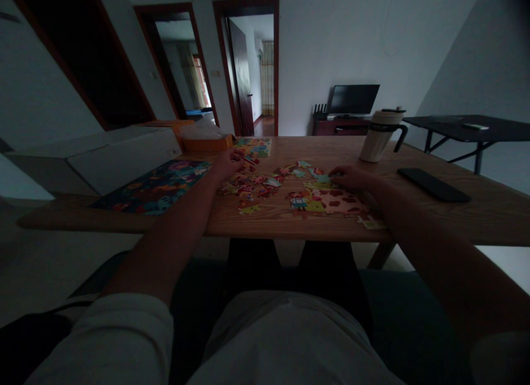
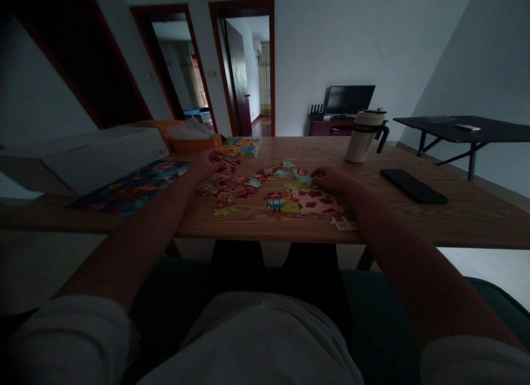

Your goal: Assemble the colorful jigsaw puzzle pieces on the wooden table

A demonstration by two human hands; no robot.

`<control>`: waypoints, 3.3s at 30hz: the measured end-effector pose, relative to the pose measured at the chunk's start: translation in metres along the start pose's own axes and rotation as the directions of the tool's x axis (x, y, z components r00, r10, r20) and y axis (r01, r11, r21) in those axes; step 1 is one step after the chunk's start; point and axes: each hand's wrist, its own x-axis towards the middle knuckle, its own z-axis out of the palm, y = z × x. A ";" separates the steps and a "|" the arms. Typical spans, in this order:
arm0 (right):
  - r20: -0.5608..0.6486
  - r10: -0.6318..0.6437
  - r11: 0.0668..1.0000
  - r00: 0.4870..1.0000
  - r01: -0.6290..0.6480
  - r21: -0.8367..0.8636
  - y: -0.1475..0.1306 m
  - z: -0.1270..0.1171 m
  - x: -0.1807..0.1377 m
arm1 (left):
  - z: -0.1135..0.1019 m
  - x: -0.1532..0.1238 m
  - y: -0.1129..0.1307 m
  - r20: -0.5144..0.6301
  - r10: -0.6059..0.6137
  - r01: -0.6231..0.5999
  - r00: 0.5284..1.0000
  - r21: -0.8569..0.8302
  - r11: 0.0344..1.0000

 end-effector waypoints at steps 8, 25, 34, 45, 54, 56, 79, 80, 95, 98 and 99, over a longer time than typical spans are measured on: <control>-0.006 0.012 1.000 1.000 -0.012 0.013 0.002 0.002 0.001 | 0.003 -0.003 0.003 0.043 0.011 -0.012 0.999 0.007 1.000; -0.017 0.010 1.000 1.000 -0.010 -0.005 -0.003 0.000 -0.003 | 0.008 0.002 -0.002 0.169 0.031 -0.112 0.985 0.500 0.859; 0.011 0.037 0.999 0.999 -0.037 -0.037 -0.010 -0.005 -0.008 | 0.076 -0.014 0.069 0.568 -0.059 -0.381 0.821 0.622 0.684; -0.001 0.029 0.999 1.000 -0.029 -0.027 -0.011 -0.005 -0.007 | 0.085 0.006 0.051 0.480 0.082 -0.401 0.873 0.614 0.680; 0.013 0.045 0.999 0.999 -0.045 -0.021 -0.015 -0.007 -0.011 | 0.062 0.012 0.041 0.268 0.137 -0.278 0.954 0.613 0.739; 0.019 0.052 0.999 0.998 -0.052 -0.009 -0.015 -0.007 -0.011 | 0.062 0.007 0.047 0.258 0.214 -0.328 0.942 0.576 0.749; 0.007 0.031 0.999 0.999 -0.031 -0.042 -0.009 -0.005 -0.006 | 0.107 -0.036 0.078 0.731 0.305 -0.719 0.610 0.349 0.601; 0.011 0.036 0.999 0.999 -0.036 -0.039 -0.010 -0.005 -0.006 | 0.106 -0.037 0.079 0.730 0.297 -0.712 0.616 0.354 0.607; 0.026 0.082 0.996 0.996 -0.081 -0.028 -0.016 -0.006 -0.009 | 0.097 -0.037 0.081 0.746 0.275 -0.722 0.607 0.372 0.583; 0.018 0.076 0.997 0.997 -0.075 -0.024 -0.019 -0.007 -0.010 | 0.099 -0.035 0.079 0.763 0.292 -0.737 0.577 0.332 0.589; 0.015 0.074 0.997 0.997 -0.074 -0.023 -0.020 -0.008 -0.011 | 0.099 -0.035 0.078 0.769 0.291 -0.734 0.569 0.316 0.601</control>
